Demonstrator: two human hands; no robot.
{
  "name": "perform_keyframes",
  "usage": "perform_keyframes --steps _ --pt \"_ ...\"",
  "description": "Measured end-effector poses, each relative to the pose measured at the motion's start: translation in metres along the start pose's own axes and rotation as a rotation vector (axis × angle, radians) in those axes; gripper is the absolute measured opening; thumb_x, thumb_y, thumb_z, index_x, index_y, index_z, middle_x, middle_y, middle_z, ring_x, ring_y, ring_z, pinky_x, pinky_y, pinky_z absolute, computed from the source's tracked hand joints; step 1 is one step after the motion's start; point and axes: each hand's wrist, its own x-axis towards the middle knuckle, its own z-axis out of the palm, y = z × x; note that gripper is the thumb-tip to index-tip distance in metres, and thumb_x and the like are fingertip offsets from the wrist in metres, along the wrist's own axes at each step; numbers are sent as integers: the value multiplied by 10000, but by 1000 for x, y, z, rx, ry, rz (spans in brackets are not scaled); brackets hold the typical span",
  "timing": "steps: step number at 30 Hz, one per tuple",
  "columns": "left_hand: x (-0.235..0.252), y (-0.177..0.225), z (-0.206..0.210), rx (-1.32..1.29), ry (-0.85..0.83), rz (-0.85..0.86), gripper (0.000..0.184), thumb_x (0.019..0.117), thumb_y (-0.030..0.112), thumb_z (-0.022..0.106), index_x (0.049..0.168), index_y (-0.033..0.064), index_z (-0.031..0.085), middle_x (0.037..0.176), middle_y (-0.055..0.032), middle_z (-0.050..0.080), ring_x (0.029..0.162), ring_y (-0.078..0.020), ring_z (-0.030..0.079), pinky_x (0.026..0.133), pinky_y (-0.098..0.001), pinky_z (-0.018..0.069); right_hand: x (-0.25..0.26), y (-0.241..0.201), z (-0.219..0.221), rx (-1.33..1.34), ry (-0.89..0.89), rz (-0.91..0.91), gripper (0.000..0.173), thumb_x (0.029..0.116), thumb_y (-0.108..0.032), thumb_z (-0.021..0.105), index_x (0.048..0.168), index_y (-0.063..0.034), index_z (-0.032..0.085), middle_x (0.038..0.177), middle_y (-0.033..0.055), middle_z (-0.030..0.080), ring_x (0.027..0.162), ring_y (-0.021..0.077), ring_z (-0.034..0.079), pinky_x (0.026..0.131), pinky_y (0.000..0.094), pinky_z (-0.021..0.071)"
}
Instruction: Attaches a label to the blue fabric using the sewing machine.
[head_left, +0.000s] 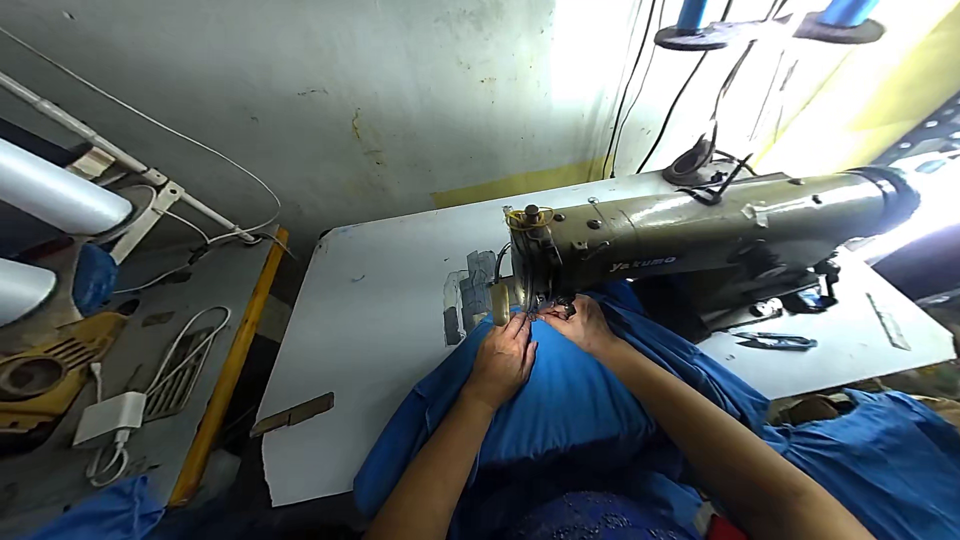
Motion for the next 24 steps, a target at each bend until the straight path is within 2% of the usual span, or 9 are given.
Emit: perform_keyframes --steps 5,20,24 --pt "3 1 -4 -29 -75 -56 425 1028 206 465 1309 -51 652 1421 -182 615 1351 -347 562 1108 -453 456 1 -4 1 -66 17 9 253 923 -248 680 899 -23 793 888 167 747 793 278 700 785 454 545" --pt "4 -2 -2 -25 -67 -36 430 1026 210 465 1307 -56 652 1413 -195 617 1340 -360 570 1100 -457 463 0 -4 0 -32 18 -20 227 921 -232 675 904 -46 803 891 153 747 757 237 678 753 413 536" --pt "4 -2 -1 -29 -82 -32 441 1032 200 452 1328 -75 628 1427 -212 601 1360 -375 550 1118 -479 445 -1 -5 -3 -23 -32 5 242 947 -251 661 968 -63 811 951 147 757 798 239 685 786 414 539"
